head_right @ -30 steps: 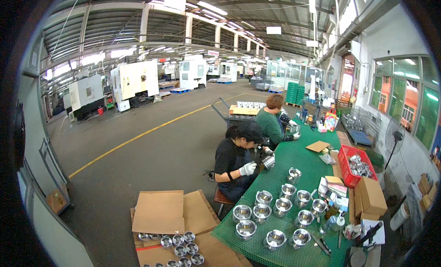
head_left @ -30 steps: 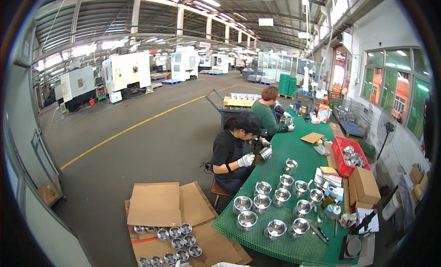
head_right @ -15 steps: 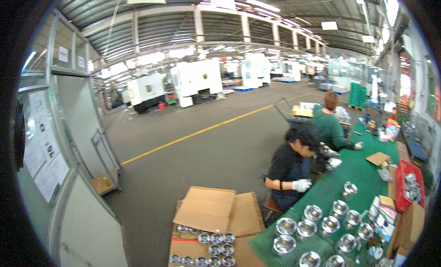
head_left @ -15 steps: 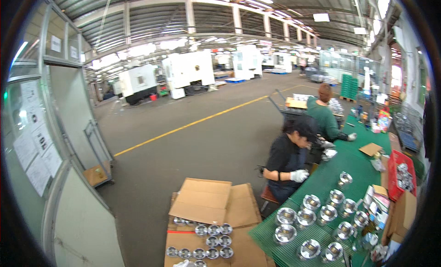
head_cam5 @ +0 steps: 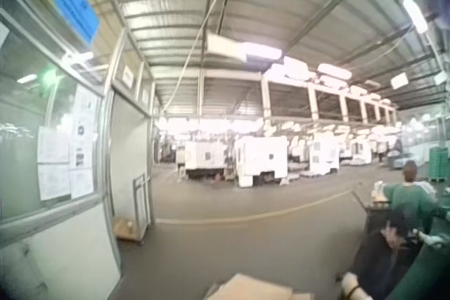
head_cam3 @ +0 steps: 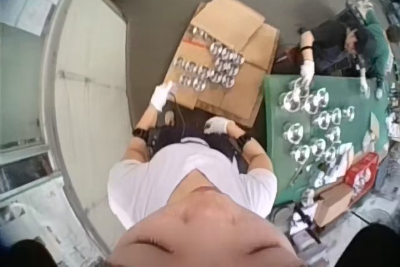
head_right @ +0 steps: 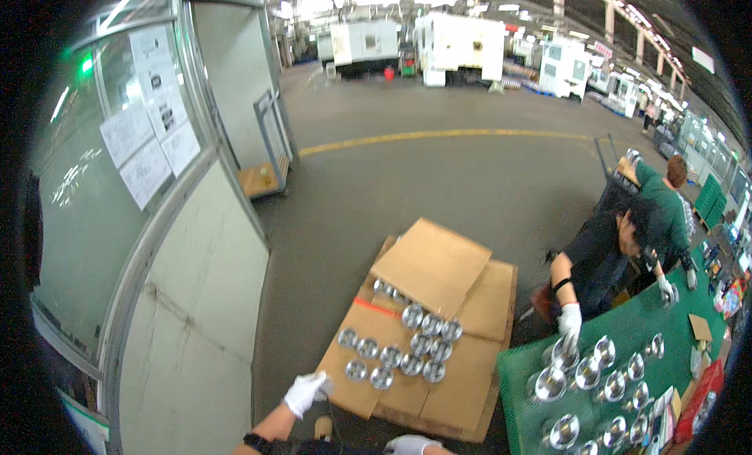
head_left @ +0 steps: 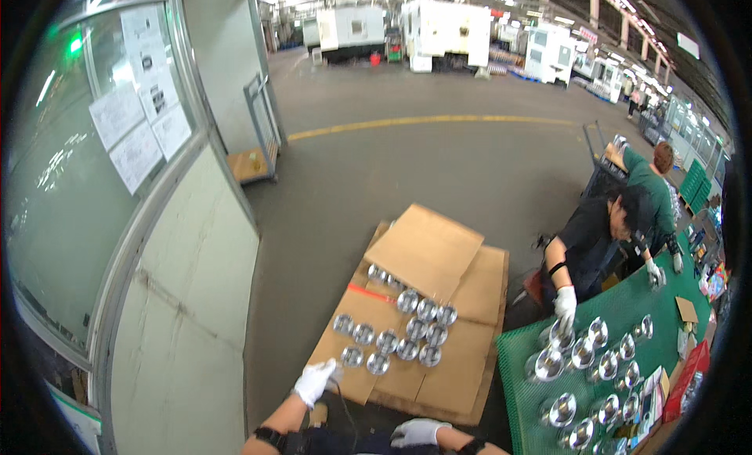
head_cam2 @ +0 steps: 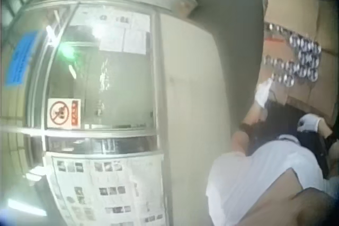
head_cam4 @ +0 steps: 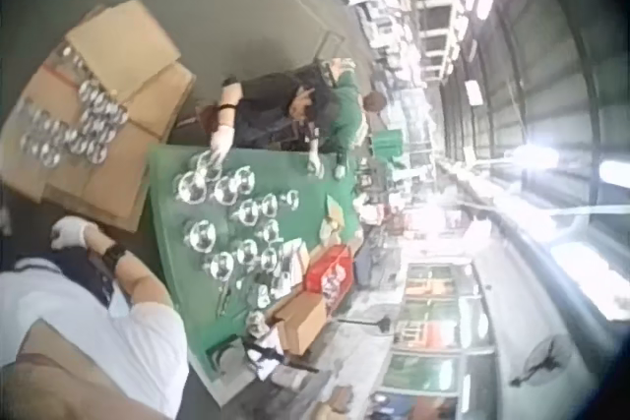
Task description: Move metal pistons between a cardboard box and a work table.
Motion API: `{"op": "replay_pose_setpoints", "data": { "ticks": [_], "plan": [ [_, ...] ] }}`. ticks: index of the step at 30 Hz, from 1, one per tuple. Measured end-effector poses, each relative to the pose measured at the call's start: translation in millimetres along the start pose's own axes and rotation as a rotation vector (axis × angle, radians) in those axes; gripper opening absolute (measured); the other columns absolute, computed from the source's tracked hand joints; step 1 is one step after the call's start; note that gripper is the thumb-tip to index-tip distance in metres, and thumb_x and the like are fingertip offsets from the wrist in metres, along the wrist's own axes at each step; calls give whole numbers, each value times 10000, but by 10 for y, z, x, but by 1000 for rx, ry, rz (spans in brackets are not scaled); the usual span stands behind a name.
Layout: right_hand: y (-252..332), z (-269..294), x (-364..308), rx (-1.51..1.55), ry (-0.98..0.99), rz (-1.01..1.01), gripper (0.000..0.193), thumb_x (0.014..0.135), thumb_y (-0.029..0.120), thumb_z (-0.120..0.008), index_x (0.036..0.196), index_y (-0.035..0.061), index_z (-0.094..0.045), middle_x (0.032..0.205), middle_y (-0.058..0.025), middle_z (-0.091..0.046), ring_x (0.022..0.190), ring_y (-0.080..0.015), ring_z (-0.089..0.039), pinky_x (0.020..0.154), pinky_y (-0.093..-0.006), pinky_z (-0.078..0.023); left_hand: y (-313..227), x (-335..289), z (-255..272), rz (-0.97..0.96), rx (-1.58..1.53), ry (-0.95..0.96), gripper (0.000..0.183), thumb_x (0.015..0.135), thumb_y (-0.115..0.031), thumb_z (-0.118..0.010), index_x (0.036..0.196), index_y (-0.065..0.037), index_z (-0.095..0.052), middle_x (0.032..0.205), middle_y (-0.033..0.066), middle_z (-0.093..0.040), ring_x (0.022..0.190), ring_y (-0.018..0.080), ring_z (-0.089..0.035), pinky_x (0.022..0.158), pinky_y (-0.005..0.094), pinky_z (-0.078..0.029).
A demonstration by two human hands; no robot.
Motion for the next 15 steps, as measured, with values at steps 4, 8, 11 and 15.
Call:
{"op": "replay_pose_setpoints", "data": {
  "ticks": [4,8,11,15],
  "plan": [
    [163,37,603,-190,-53,-311,454,831,471,-554,1096,114,-647,988,-159,-673,958,-340,-636,820,-428,-497,219,113,698,-60,-100,11,396,944,-350,-525,1001,13,-674,896,99,-702,790,195,-653,741,306,-506],
    [778,-113,1423,-132,90,-285,526,849,466,-528,1218,95,-581,1104,-195,-636,1045,-324,-606,879,-421,-478,1290,439,1845,15,366,-38,495,936,-433,-422,1064,0,-627,1072,239,-621,1032,385,-582,905,419,-445],
    [1112,-198,1589,108,76,-211,524,869,440,-512,1264,98,-551,1132,-185,-628,1048,-350,-590,943,-395,-440,836,267,2065,21,652,113,484,913,-411,-424,1137,-17,-595,1164,222,-586,1094,355,-561,950,423,-421],
    [1431,153,1943,92,-176,-332,463,880,438,-507,1202,119,-603,1064,-162,-655,995,-319,-616,880,-386,-461,1391,230,3045,112,639,16,463,889,-373,-440,1160,-34,-599,1148,211,-604,1072,344,-580,929,425,-446]
  ]
}}
Point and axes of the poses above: each hand's wrist, its own x-axis towards the middle knuckle, its own z-axis out of the back of the hand, y = z × x, the point moved 5 cm from there along x, towards the middle knuckle
